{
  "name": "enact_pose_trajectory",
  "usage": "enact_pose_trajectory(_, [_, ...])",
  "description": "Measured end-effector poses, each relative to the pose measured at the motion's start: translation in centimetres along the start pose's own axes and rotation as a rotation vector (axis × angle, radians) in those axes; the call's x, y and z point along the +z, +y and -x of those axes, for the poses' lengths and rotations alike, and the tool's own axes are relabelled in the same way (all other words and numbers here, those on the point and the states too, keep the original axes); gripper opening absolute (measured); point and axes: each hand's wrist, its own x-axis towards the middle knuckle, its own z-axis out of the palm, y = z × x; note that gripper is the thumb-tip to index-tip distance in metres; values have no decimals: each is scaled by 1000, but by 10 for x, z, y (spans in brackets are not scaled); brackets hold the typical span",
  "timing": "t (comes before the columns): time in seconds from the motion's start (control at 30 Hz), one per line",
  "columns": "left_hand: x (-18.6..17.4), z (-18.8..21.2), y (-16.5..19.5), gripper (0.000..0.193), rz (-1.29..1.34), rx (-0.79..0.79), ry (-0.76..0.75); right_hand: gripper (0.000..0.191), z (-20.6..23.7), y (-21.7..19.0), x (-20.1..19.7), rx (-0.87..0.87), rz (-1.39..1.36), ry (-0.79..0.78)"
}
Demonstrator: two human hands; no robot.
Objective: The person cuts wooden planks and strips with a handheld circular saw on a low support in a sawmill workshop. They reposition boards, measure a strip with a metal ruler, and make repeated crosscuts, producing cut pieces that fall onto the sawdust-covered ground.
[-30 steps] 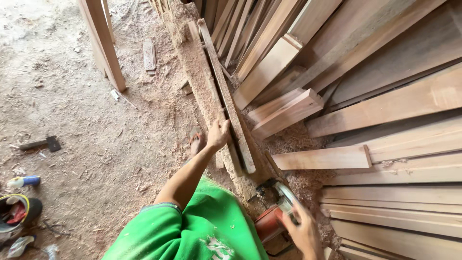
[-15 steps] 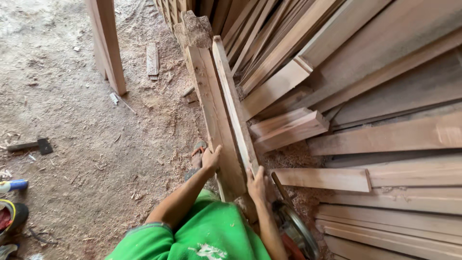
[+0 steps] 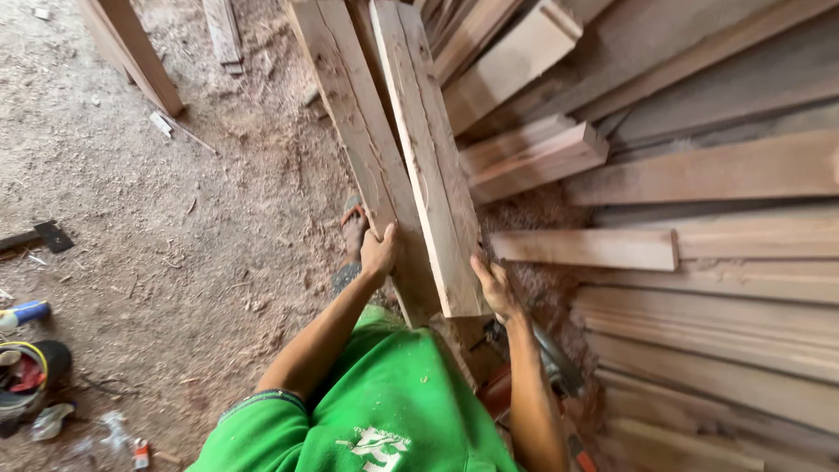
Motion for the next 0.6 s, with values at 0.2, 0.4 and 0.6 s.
enact_pose_trajectory(0.2, [-4, -1, -3, 45, -4, 72, -143, 64, 21, 30, 12, 64, -35, -8])
enact_pose_trajectory(0.4, [-2, -14, 15, 33, -529, 202, -399, 63, 47, 13, 23, -16, -241, -85])
enact_pose_trajectory(0.6, [-16, -41, 69, 42, -506, 262, -120, 58, 64, 19, 19, -114, -132, -22])
